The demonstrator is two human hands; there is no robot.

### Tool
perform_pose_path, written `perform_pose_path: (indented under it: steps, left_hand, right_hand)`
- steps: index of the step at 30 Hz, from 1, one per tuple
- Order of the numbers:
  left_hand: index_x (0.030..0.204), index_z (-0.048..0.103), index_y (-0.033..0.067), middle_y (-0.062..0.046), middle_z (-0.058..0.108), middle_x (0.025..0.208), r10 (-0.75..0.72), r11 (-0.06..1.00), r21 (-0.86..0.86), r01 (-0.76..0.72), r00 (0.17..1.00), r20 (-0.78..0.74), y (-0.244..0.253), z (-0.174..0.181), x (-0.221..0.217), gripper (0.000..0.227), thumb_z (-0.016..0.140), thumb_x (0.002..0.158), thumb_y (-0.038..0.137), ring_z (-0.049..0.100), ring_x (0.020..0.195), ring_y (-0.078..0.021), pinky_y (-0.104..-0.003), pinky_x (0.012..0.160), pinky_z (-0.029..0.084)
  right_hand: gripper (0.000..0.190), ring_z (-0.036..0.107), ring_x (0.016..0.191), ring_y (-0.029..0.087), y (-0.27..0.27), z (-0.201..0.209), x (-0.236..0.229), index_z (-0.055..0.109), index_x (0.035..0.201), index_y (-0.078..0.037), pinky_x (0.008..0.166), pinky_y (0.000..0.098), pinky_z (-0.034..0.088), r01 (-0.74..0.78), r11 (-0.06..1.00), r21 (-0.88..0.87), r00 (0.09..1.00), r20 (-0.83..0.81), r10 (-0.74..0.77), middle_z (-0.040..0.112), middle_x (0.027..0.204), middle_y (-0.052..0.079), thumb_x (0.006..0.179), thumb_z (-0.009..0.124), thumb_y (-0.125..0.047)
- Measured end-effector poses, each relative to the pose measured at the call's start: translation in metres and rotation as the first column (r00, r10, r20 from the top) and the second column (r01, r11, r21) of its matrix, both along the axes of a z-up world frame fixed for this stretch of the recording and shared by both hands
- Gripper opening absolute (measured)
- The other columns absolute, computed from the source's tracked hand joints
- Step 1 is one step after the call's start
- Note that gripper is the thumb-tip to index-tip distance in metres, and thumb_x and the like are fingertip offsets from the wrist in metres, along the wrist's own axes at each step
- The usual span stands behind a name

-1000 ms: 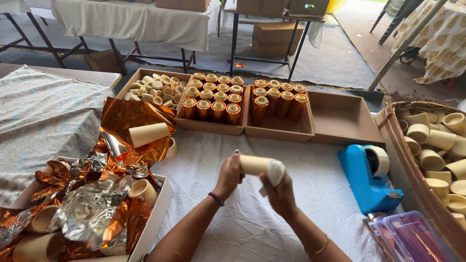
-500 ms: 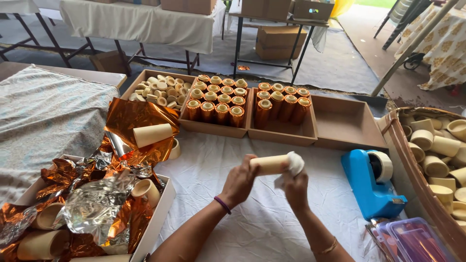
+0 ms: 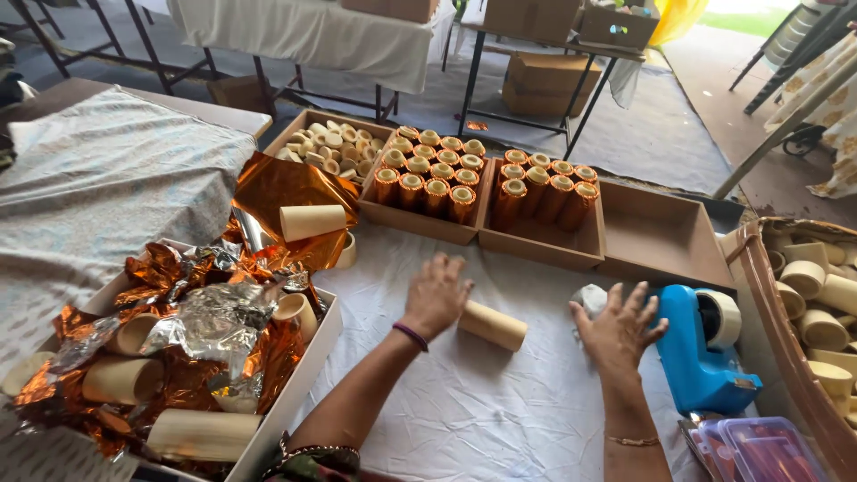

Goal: Wrapping small clay cups in decorative metallic copper foil.

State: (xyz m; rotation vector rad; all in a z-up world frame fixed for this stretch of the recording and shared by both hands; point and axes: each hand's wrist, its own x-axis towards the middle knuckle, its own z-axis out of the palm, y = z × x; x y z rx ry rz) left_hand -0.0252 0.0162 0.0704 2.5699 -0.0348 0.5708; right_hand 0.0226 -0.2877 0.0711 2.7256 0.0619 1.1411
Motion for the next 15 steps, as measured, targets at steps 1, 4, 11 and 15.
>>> perform_pose_path:
  steps: [1, 4, 11, 15]
  left_hand:
    - [0.127, 0.062, 0.0067, -0.02, 0.059, 0.121, 0.071, 0.993, 0.089, -0.079, 0.994, 0.087, 0.01, 0.01, 0.005, 0.045, 0.063, 0.092, 0.035, 0.059, 0.105, -0.0342, -0.048, 0.083, 0.05]
    - [0.12, 0.064, 0.0107, -0.015, 0.062, 0.115, 0.299, 0.926, 0.193, -0.325, 0.942, 0.153, 0.048, 0.071, 0.0, 0.033, 0.063, 0.092, 0.027, 0.059, 0.106, -0.0329, -0.049, 0.088, 0.048]
    - [0.118, 0.069, 0.0147, -0.01, 0.067, 0.12, 0.641, 0.731, 0.288, -0.619, 0.767, 0.022, 0.145, 0.08, 0.06, 0.025, 0.057, 0.097, 0.021, 0.06, 0.117, -0.0296, -0.048, 0.098, 0.047]
    - [0.123, 0.072, 0.0153, -0.009, 0.069, 0.127, 0.684, 0.728, 0.352, -0.588, 0.649, -0.332, 0.164, 0.06, 0.058, 0.029, 0.06, 0.097, 0.023, 0.066, 0.117, -0.0306, -0.049, 0.092, 0.055]
  right_hand:
    - [0.072, 0.06, 0.122, 0.036, 0.002, 0.008, -0.003, 0.071, 0.114, -0.017, 0.102, 0.0558, 0.031, 0.008, 0.999, -0.035, 0.99, 0.143, -0.003, 0.068, 0.13, 0.017, 0.07, 0.063, -0.073]
    - [0.061, 0.057, 0.131, 0.032, 0.027, 0.026, -0.02, 0.066, 0.128, -0.014, 0.107, 0.0494, 0.032, -0.273, 0.936, 0.22, 0.962, 0.051, 0.269, 0.063, 0.142, 0.014, 0.084, 0.069, -0.056]
    - [0.051, 0.059, 0.123, 0.031, 0.095, 0.036, -0.073, 0.064, 0.127, -0.01, 0.105, 0.0461, 0.037, -0.782, 0.542, 0.308, 0.537, -0.107, 0.836, 0.063, 0.137, 0.013, 0.086, 0.075, -0.039]
    - [0.043, 0.061, 0.121, 0.031, 0.095, 0.032, -0.071, 0.069, 0.118, -0.011, 0.109, 0.0474, 0.035, -0.831, 0.471, 0.295, 0.445, -0.156, 0.882, 0.066, 0.131, 0.011, 0.082, 0.077, -0.032]
